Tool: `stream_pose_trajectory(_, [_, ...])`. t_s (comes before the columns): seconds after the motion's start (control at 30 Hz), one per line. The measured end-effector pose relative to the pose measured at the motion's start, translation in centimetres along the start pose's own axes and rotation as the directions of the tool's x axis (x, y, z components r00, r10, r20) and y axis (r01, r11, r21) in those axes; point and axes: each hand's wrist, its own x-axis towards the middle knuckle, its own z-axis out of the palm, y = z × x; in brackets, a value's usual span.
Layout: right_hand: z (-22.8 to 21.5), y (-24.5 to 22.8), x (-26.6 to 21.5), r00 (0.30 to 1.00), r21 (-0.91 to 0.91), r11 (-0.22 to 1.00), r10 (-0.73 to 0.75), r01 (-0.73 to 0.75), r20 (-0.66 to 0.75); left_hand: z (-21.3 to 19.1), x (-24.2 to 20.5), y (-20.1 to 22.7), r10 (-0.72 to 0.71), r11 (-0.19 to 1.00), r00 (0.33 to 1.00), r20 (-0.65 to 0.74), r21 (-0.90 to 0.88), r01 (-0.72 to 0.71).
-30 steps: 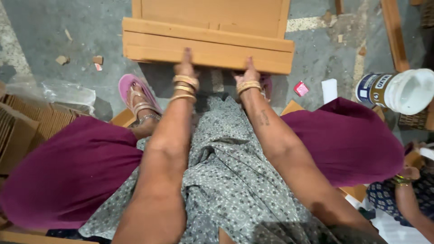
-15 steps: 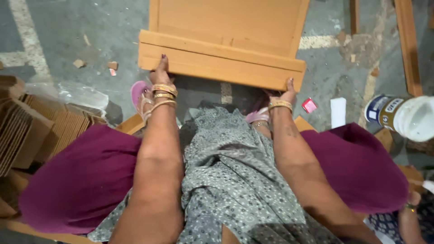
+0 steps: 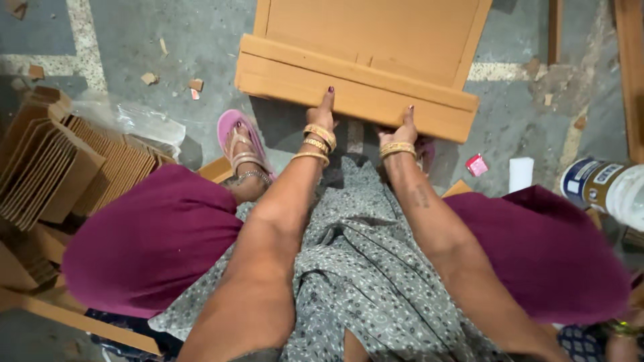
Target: The person applies glue to cardboard strips using a white applicator and attaches them to the edges of a large flat cardboard panel. She then folds the panel's flaps and presses the glued strips to form a box structure.
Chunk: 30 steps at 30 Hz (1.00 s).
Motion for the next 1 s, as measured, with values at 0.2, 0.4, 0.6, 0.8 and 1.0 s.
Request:
stream_pose_trajectory(0.2, [0.2,0.5,1.3,0.999,-0.026,1.000,0.005,-0.004,0.053,0.6,0.4,0.1,0.004,0.996,1.000,0.012,-0.086,-0.003])
stream_pose_trajectory(0.4, [1.6,0.1,-0.7,0.996,-0.109,0.993,-0.040,0.049,0.079,0.7,0.6,0.9,0.032,0.999,0.999,-0.011,-0.042,-0.033])
stream_pose_trajectory(0.6, [1.0,-5.5,-2.2,0.994,-0.118,0.987,-0.099,0.105,0.055,-4.0,3.0,4.6,0.121,0.974,0.977,-0.173,0.213,-0.083])
stream_pose_trajectory(0.8, [1.0,-9.0,-1.6,0.870,-0.317,0.877,-0.438,0.360,-0.225,-8.2,5.8,9.8,0.452,0.835,0.873,-0.182,-0.257,-0.486])
stream_pose_trajectory(1.0, [-0.1,-8.5,-1.0,0.762,-0.501,0.789,-0.555,0.355,-0.333,-8.1,5.1,9.5,0.386,0.813,0.906,-0.176,-0.399,-0.424])
